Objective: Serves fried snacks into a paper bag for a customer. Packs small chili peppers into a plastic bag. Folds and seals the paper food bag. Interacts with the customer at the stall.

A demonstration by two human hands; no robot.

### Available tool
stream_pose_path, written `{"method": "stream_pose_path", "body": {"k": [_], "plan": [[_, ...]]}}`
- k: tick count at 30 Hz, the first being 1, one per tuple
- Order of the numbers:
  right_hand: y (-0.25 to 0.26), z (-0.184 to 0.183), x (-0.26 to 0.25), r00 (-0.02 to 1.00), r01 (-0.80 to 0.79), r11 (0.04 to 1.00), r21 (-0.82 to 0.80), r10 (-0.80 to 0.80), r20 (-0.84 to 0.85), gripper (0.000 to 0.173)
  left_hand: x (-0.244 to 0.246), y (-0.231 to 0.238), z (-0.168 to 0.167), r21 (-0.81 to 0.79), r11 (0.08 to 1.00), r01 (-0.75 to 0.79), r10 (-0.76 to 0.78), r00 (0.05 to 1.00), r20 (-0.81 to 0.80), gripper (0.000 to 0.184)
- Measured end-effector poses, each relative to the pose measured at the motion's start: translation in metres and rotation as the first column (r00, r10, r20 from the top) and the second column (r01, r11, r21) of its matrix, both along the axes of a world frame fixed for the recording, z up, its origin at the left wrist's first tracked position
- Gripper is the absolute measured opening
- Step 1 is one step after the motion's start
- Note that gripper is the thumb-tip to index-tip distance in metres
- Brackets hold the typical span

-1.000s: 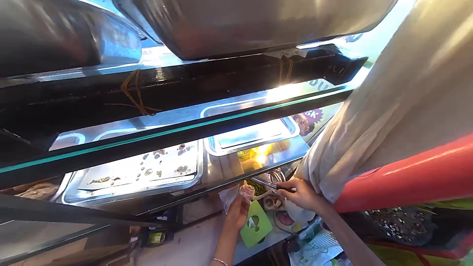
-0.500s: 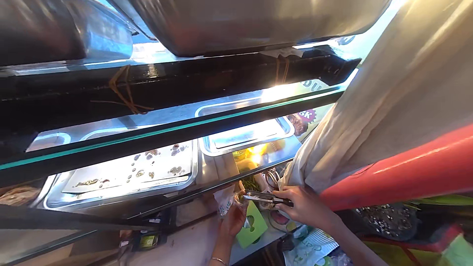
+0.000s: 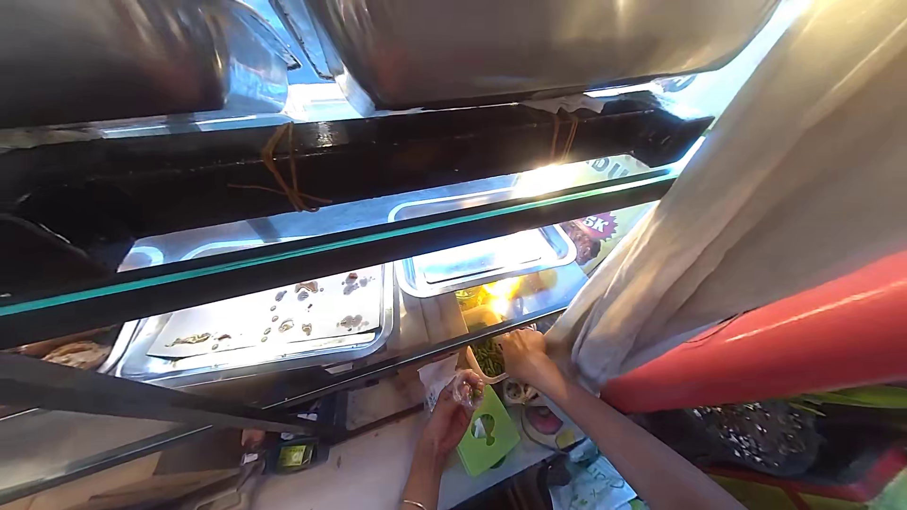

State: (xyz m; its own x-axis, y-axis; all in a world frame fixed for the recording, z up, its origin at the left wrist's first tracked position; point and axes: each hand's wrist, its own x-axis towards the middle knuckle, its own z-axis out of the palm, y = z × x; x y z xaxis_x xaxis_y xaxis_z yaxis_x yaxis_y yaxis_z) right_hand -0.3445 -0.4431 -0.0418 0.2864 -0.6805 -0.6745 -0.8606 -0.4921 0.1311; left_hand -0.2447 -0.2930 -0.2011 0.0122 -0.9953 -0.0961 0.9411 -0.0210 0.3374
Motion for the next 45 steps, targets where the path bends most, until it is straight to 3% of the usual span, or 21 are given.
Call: {"method": "stream_pose_path", "body": {"k": [2, 5, 8, 12, 14, 16, 20, 23, 27, 32, 34, 40, 43, 45], "plan": [[-0.001, -0.009, 0.011, 1.0, -0.019, 1.0, -0.014, 0.019, 0.002, 0.04, 0.003, 0.002, 0.003, -0.128, 0.991, 0.038, -0.035, 0.999, 0.023, 0.033], [-0.004, -0.009, 0.007, 0.995, -0.039, 0.999, -0.036, 0.042, 0.086, 0.049, 0.006, 0.008, 0.01, -0.178, 0.983, 0.052, -0.049, 0.999, 0.022, 0.033], [-0.005, -0.014, 0.004, 0.994, -0.086, 0.995, -0.052, 0.089, 0.058, 0.055, 0.009, 0.008, 0.014, -0.19, 0.981, 0.047, -0.045, 0.999, 0.012, 0.031], [0.006, -0.023, 0.017, 0.995, -0.101, 0.994, -0.038, 0.101, -0.003, 0.031, 0.005, -0.002, 0.013, -0.092, 0.995, 0.03, -0.029, 0.999, 0.014, 0.03], [0.004, -0.019, 0.013, 0.996, -0.078, 0.996, -0.046, 0.08, 0.048, 0.032, 0.002, -0.006, 0.015, 0.068, 0.997, -0.031, 0.032, 0.999, -0.011, 0.027], [-0.004, -0.007, 0.0, 0.993, -0.044, 0.997, -0.062, 0.051, 0.109, 0.037, -0.001, -0.008, 0.022, 0.245, 0.961, -0.126, 0.116, 0.992, 0.054, 0.017], [-0.02, 0.024, -0.035, 0.985, -0.013, 1.0, -0.009, 0.014, 0.171, 0.029, -0.004, -0.011, 0.026, 0.455, 0.85, -0.265, 0.189, 0.96, 0.206, 0.024], [-0.028, 0.024, -0.076, 0.922, -0.006, 0.999, 0.05, -0.014, 0.387, 0.031, -0.005, -0.016, 0.025, 0.483, 0.834, -0.265, 0.164, 0.956, 0.242, 0.024], [-0.017, 0.027, -0.109, 0.774, 0.094, 0.971, 0.221, -0.21, 0.597, 0.039, -0.011, -0.024, 0.026, 0.462, 0.858, -0.224, 0.146, 0.969, 0.199, 0.028], [0.011, 0.035, -0.109, 0.823, 0.006, 0.999, 0.045, -0.031, 0.568, 0.036, -0.015, -0.026, 0.02, 0.376, 0.91, -0.174, 0.208, 0.977, -0.052, 0.027], [0.016, 0.036, -0.109, 0.848, -0.054, 0.998, -0.015, 0.054, 0.528, 0.037, -0.016, -0.025, 0.017, 0.379, 0.909, -0.174, 0.218, 0.973, -0.077, 0.028], [0.029, 0.047, -0.105, 0.899, -0.186, 0.982, -0.038, 0.186, 0.396, 0.037, -0.019, -0.028, 0.02, 0.433, 0.872, -0.226, 0.243, 0.97, 0.016, 0.019], [0.026, 0.049, -0.108, 0.889, -0.105, 0.989, -0.108, 0.142, 0.435, 0.039, -0.019, -0.031, 0.023, 0.484, 0.822, -0.3, 0.277, 0.953, 0.121, 0.02], [0.023, 0.06, -0.095, 0.93, -0.01, 0.987, -0.159, 0.067, 0.36, 0.036, -0.015, -0.029, 0.018, 0.507, 0.798, -0.327, 0.292, 0.945, 0.15, 0.02]]}}
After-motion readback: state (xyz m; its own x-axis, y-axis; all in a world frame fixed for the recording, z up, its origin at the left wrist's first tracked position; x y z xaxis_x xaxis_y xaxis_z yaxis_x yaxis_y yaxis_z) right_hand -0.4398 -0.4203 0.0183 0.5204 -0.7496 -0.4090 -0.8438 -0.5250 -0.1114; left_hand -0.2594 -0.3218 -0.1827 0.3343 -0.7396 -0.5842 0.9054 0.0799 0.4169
